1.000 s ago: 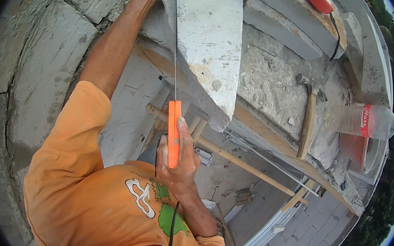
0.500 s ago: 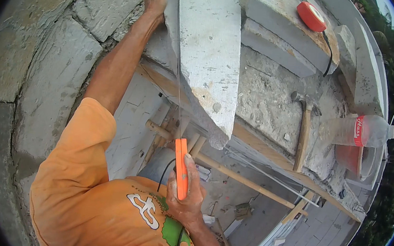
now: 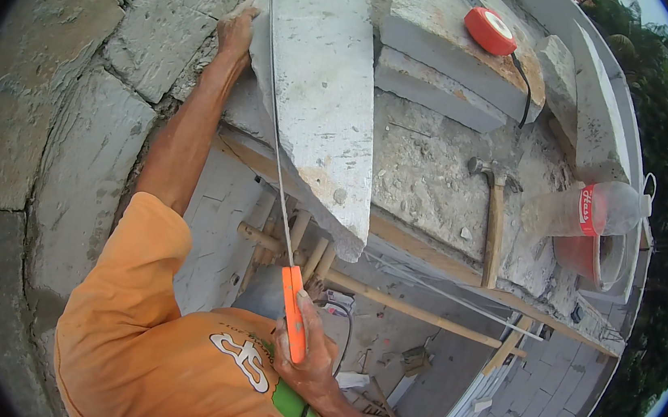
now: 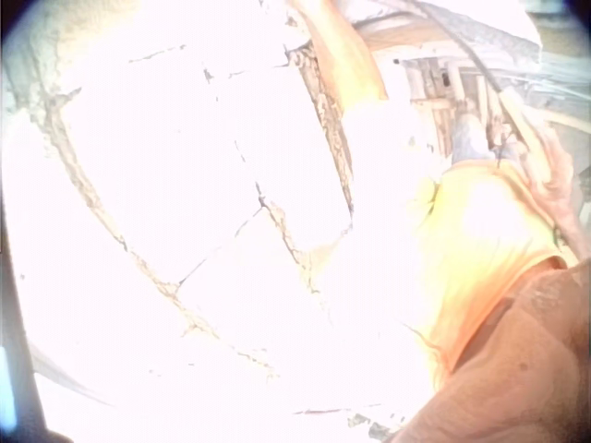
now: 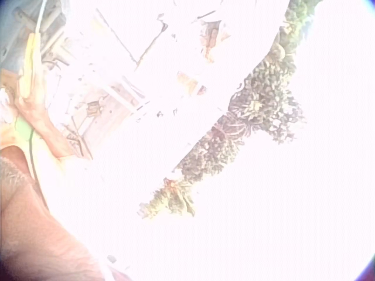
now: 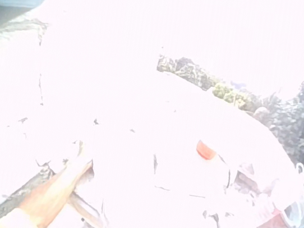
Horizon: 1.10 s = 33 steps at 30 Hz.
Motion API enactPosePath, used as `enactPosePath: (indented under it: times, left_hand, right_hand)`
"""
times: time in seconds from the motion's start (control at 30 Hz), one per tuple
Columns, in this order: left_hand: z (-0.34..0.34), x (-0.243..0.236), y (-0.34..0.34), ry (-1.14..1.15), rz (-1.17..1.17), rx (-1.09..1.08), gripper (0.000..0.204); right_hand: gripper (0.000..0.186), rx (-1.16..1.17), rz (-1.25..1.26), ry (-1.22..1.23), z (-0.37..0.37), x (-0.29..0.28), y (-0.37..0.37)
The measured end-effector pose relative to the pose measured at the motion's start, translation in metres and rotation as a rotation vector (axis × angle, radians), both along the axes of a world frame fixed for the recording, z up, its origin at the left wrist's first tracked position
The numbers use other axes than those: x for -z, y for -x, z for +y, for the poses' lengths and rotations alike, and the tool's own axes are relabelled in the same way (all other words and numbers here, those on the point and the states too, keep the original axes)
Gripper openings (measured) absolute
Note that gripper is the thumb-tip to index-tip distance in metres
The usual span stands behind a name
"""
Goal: The person measures a curved concrete block using a tape measure, marks it, and then saws through the block along the marked line while standing on a scaffold.
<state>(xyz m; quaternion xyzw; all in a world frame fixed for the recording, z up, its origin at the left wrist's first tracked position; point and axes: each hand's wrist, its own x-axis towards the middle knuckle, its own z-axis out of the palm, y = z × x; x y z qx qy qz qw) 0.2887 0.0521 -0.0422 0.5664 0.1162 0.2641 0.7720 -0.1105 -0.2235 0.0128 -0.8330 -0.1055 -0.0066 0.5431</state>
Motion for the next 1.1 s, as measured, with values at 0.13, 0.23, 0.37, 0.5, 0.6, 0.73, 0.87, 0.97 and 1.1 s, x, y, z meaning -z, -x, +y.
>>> enactPosePath:
  times: [0.13, 0.23, 0.37, 0.5, 0.6, 0.73, 0.87, 0.97, 1.1]
  left_hand:
    - [0.006, 0.014, -0.024, -0.038, -0.006, -0.047, 0.047]
    - [0.023, 0.028, -0.026, -0.138, -0.031, -0.041, 0.047]
    - [0.011, 0.018, -0.024, -0.245, -0.015, -0.132, 0.044]
    - [0.005, 0.010, -0.011, -0.027, 0.010, -0.049, 0.045]
    - [0.035, 0.037, -0.035, -0.229, -0.054, -0.124, 0.044]
    - [0.000, -0.006, -0.005, -0.012, 0.015, -0.077, 0.045]
    - [-0.001, 0.003, -0.010, -0.006, -0.016, -0.081, 0.045]
    - [0.004, 0.006, -0.010, 0.016, -0.081, -0.102, 0.038]
    - [0.000, 0.006, -0.011, -0.028, -0.077, -0.097, 0.038]
  right_hand:
    - [0.056, 0.003, 0.032, -0.064, 0.031, -0.003, -0.045]
    - [0.055, 0.044, 0.055, -0.070, 0.041, 0.002, -0.052]
    - [0.055, -0.032, 0.127, -0.052, 0.016, -0.004, -0.019]
    - [0.055, 0.019, 0.110, -0.033, 0.041, -0.019, -0.055]
    - [0.056, -0.023, 0.228, -0.090, 0.067, -0.030, -0.078]
    - [0.056, -0.006, 0.083, -0.042, 0.046, -0.011, -0.052]
    - [0.054, 0.004, 0.011, -0.034, 0.039, 0.006, -0.019]
    - [0.055, -0.003, 0.014, -0.032, 0.051, -0.001, -0.052]
    - [0.057, 0.092, 0.118, -0.106, 0.063, 0.017, -0.057]
